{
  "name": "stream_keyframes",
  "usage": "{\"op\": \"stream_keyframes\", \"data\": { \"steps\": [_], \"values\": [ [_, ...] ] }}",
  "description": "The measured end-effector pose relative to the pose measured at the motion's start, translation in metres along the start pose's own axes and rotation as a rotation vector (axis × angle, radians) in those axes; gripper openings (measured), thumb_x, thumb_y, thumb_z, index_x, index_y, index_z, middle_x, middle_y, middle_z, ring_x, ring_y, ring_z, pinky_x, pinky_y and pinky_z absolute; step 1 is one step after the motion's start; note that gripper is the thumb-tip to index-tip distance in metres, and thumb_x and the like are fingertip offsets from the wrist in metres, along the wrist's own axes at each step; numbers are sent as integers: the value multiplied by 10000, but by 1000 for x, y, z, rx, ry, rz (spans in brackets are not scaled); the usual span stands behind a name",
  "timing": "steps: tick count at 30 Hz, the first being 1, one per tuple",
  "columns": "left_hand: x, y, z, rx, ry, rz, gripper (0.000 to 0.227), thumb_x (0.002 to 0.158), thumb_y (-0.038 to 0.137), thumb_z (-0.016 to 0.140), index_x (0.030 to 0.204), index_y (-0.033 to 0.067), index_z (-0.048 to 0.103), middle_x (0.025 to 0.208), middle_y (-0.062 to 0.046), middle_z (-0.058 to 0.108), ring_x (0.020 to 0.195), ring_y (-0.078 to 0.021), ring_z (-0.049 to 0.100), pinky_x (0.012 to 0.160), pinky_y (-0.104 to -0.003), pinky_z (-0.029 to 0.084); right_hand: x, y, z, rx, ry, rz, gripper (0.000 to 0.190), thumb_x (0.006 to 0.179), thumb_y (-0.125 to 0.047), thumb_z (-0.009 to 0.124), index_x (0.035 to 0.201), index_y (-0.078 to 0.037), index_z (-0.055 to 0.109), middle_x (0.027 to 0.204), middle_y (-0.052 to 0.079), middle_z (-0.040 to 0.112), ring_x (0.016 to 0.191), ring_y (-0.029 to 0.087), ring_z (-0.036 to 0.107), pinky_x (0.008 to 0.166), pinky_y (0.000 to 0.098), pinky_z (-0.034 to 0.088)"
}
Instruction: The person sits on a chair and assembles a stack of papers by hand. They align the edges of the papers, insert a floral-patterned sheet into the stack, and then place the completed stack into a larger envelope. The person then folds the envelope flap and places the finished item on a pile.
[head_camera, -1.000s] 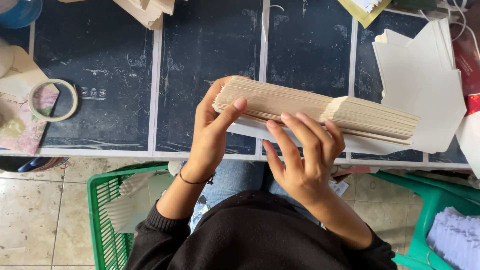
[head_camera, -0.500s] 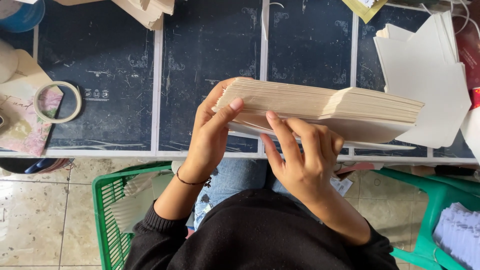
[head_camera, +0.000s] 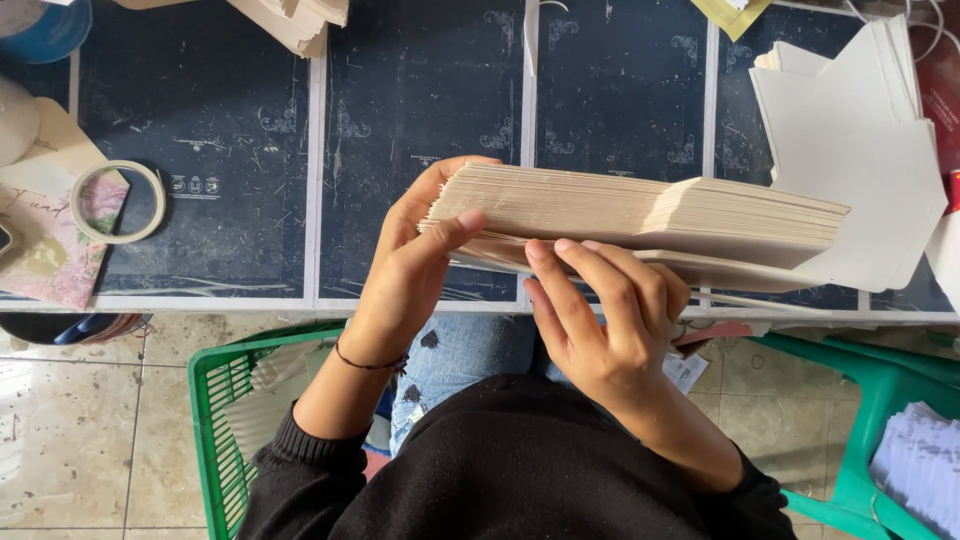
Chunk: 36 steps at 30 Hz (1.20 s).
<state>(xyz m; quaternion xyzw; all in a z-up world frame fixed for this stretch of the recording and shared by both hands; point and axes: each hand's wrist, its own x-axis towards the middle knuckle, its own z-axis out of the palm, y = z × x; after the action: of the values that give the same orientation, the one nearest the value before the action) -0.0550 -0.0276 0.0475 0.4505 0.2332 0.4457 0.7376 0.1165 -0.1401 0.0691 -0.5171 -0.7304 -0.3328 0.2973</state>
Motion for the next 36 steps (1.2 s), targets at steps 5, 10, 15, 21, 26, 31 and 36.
{"op": "stream_keyframes", "data": {
  "steps": [5, 10, 15, 21, 26, 31, 36],
  "values": [
    [-3, 2, 2, -51, -6, -22, 530, 977, 368, 705, 1381, 29, 666, 1217, -175, 702, 1205, -276, 618, 1122, -490, 477, -6, -3, -5, 4, 27, 35, 370, 1033, -365, 793, 1280, -95, 847, 1208, 102, 757, 1069, 285, 711, 910, 414, 503],
    [-5, -1, 6, -61, -73, 27, 477, 1023, 464, 679, 1319, 92, 637, 1309, -58, 676, 1206, -202, 645, 1040, -348, 497, 8, -6, -24, 32, -167, 150, 558, 1129, -458, 649, 1339, 44, 774, 1379, 148, 603, 1235, 344, 669, 1040, 482, 487],
    [-14, -9, 17, 54, 12, 152, 467, 1015, 452, 735, 1330, 125, 622, 1323, -49, 666, 1211, -196, 649, 1039, -347, 525, 13, -3, -36, -67, -468, 102, 746, 1160, -611, 631, 1586, -4, 557, 1657, 146, 542, 1528, 307, 565, 1278, 573, 355],
    [-19, -17, 25, 86, 219, 214, 394, 1025, 345, 696, 1277, 48, 638, 1232, -121, 703, 1141, -223, 690, 1023, -325, 551, 43, 4, -35, -107, -665, -12, 821, 1105, -548, 630, 1639, 61, 497, 1721, 228, 411, 1594, 346, 504, 1309, 627, 313],
    [-18, -18, 24, 197, 239, 223, 464, 997, 301, 620, 1309, -43, 614, 1244, -209, 689, 1168, -302, 711, 1069, -385, 585, 33, 19, -34, 3, -648, 127, 950, 1023, -469, 993, 1647, 11, 462, 1716, 203, 449, 1612, 341, 456, 1355, 632, 285],
    [-14, -22, 2, 125, 288, 105, 470, 948, 357, 705, 1322, 88, 615, 1275, -123, 681, 1230, -268, 719, 1071, -396, 630, 16, 18, -18, 91, -460, 135, 658, 1128, -150, 895, 1633, -140, 473, 1564, 85, 678, 1434, 261, 685, 1277, 527, 573],
    [-9, 17, -16, 435, 99, 46, 571, 943, 233, 696, 1441, 54, 482, 1279, -228, 672, 1278, -349, 707, 1063, -481, 641, 15, 13, -16, 109, -353, 135, 520, 1172, -152, 893, 1571, -148, 560, 1526, 137, 683, 1383, 280, 758, 1200, 518, 646]
  ]
}}
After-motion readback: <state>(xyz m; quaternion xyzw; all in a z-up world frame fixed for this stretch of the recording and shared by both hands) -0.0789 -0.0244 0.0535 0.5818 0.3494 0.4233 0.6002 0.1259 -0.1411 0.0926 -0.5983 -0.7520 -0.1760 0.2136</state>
